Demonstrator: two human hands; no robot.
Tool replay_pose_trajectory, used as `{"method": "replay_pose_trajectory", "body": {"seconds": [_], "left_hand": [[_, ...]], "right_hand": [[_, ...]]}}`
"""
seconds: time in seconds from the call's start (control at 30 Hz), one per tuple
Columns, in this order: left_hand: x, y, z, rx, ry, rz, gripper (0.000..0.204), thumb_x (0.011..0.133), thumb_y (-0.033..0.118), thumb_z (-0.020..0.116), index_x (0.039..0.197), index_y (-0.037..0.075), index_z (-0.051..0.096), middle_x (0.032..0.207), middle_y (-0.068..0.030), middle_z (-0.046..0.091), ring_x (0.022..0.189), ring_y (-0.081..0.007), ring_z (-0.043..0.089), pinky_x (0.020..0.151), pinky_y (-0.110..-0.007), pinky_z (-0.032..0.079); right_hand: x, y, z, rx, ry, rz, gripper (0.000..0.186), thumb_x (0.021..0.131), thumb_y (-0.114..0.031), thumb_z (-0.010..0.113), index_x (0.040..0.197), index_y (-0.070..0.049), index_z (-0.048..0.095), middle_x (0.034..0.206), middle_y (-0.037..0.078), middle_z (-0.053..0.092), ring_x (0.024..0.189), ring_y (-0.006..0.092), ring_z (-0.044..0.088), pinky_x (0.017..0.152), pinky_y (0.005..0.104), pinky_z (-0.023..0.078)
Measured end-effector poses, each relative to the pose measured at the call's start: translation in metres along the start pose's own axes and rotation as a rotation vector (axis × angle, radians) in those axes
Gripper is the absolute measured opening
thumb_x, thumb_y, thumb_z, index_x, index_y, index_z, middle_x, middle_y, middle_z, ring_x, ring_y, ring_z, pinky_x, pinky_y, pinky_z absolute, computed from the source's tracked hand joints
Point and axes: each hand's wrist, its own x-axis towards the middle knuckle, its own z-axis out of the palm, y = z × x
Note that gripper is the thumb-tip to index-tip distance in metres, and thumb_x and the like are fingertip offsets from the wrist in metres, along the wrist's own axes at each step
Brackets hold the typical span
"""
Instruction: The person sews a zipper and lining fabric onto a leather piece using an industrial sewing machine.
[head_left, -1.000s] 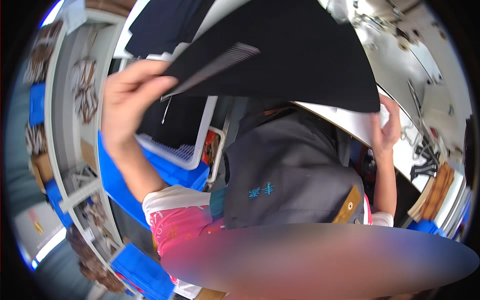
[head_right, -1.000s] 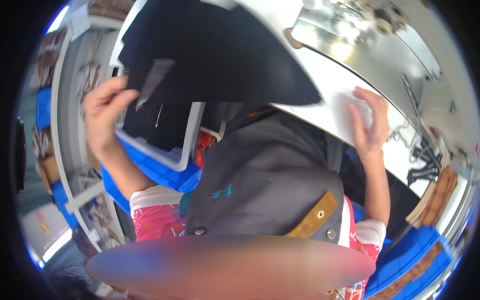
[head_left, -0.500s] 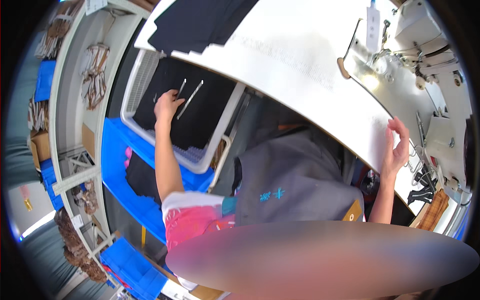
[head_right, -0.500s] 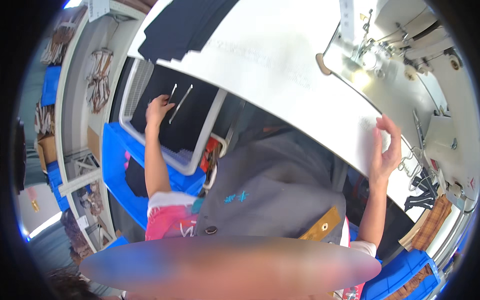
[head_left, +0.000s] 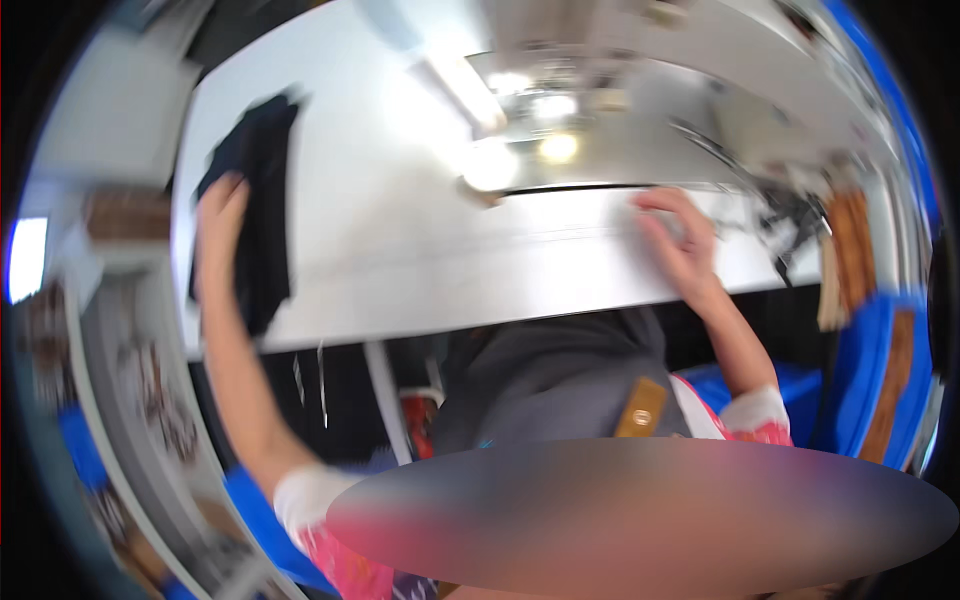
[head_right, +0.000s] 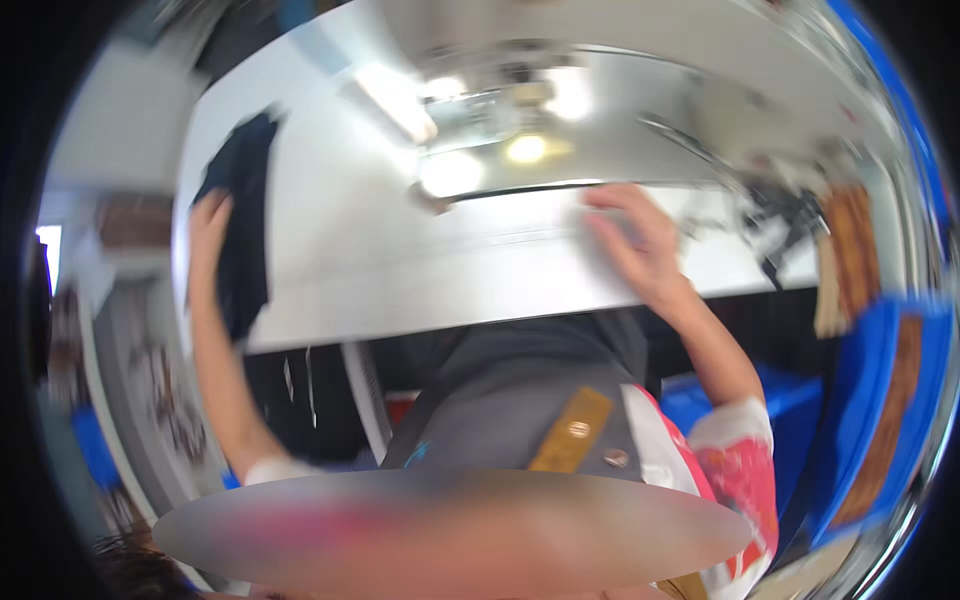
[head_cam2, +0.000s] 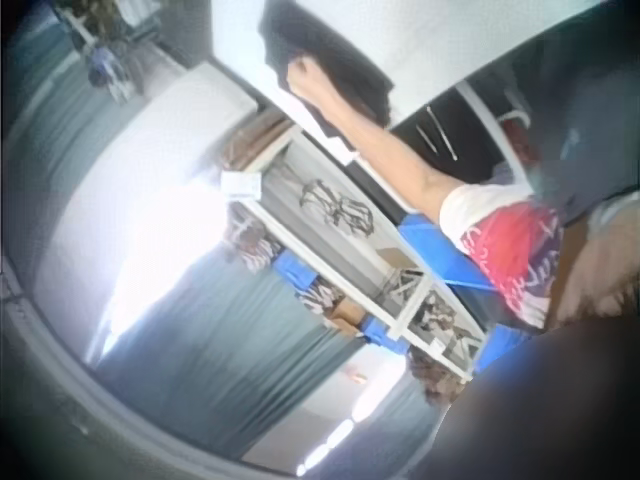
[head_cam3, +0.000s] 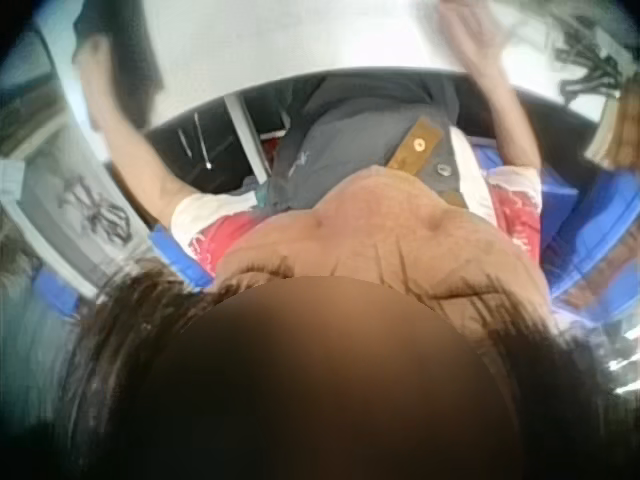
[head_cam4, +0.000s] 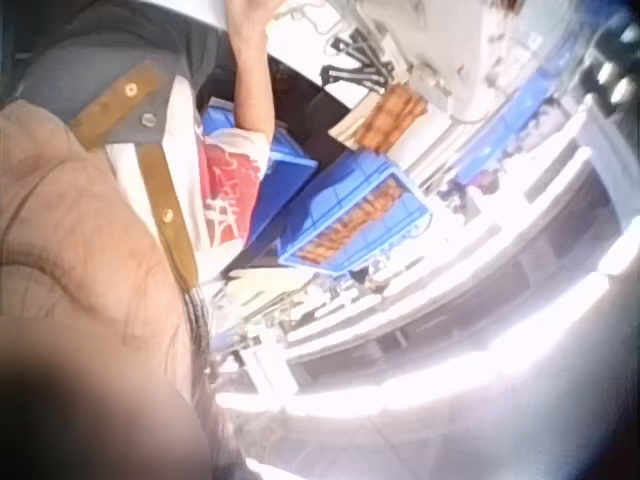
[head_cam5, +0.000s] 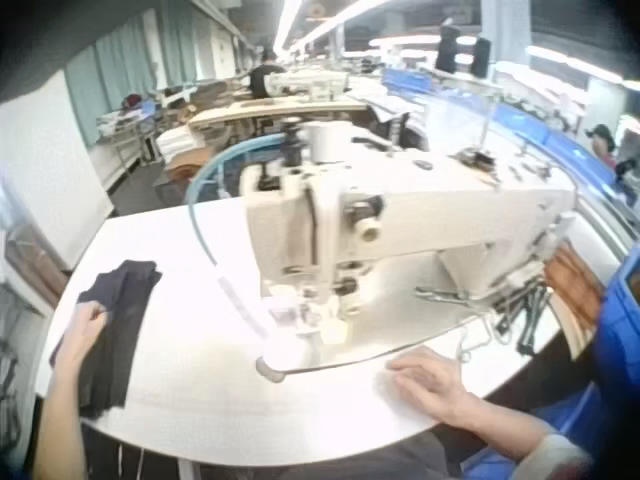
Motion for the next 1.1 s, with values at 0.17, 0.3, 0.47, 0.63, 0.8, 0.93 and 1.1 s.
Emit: {"method": "replay_pose_trajectory", "body": {"seconds": [0.17,0.3,0.47,0.63,0.8,0.93,1.1], "left_hand": [[-0.046,-0.115,-0.031,-0.422,0.29,-0.428,0.029,0.094,0.024,0.064,0.111,0.001,0.071,0.1,-0.0035,0.071,0.094,-0.012,0.061,0.086,-0.026,0.047],[-0.064,0.042,-0.053,0.208,0.262,-0.103,0.025,0.094,0.021,0.065,0.103,-0.001,0.071,0.092,-0.0112,0.071,0.084,-0.019,0.066,0.073,-0.031,0.052],[-0.089,0.178,0.025,0.579,-0.112,0.245,0.03,0.091,0.012,0.06,0.119,0.003,0.06,0.089,-0.0113,0.06,0.072,-0.0288,0.064,0.06,-0.04,0.052],[-0.055,0.224,0.073,0.558,-0.121,0.283,0.03,0.093,0.017,0.057,0.117,0.001,0.061,0.089,-0.0112,0.06,0.073,-0.0279,0.065,0.059,-0.038,0.052],[-0.053,0.239,0.079,0.405,-0.047,0.322,0.029,0.095,0.021,0.058,0.115,0.001,0.063,0.083,-0.011,0.06,0.068,-0.0272,0.064,0.057,-0.036,0.05],[-0.073,0.268,0.078,-0.152,-0.107,0.388,0.033,0.084,0.005,0.072,0.116,0.003,0.067,0.076,-0.0083,0.058,0.062,-0.0205,0.057,0.057,-0.031,0.046],[-0.106,0.313,0.09,-0.182,0.181,0.723,0.045,0.078,0.009,0.076,0.121,0.014,0.065,0.12,-0.0112,0.058,0.105,-0.0261,0.058,0.093,-0.041,0.042]], "right_hand": [[-0.029,-0.002,-0.052,-0.19,-0.013,-0.089,0.026,0.082,-0.006,0.072,0.106,0.001,0.064,0.103,0.014,0.067,0.093,0.0304,0.062,0.084,0.0362,0.047],[-0.062,0.046,-0.172,-0.68,0.307,0.147,0.022,0.082,-0.01,0.07,0.103,-0.004,0.068,0.099,0.012,0.067,0.093,0.0301,0.062,0.083,0.039,0.048],[-0.095,0.145,-0.337,-1.249,0.191,0.509,0.028,0.082,-0.02,0.065,0.101,0.0,0.067,0.095,0.019,0.066,0.091,0.038,0.064,0.08,0.0447,0.051],[-0.107,0.193,-0.364,-1.228,-0.033,0.662,0.024,0.077,-0.014,0.061,0.091,0.005,0.064,0.079,0.025,0.063,0.08,0.0403,0.063,0.075,0.043,0.052],[-0.141,0.18,-0.396,-0.297,0.418,0.939,0.028,0.09,-0.025,0.061,0.104,-0.002,0.071,0.084,0.0,0.067,0.071,0.0077,0.059,0.065,0.0237,0.048],[-0.124,0.149,-0.379,-0.131,0.847,0.609,0.027,0.094,-0.021,0.062,0.112,-0.003,0.069,0.094,-0.001,0.068,0.08,0.0065,0.061,0.071,0.0202,0.047],[-0.029,0.011,-0.144,-0.715,0.095,-0.037,0.025,0.075,0.001,0.065,0.099,0.0,0.063,0.089,0.012,0.061,0.08,0.0294,0.062,0.069,0.0335,0.051]]}}
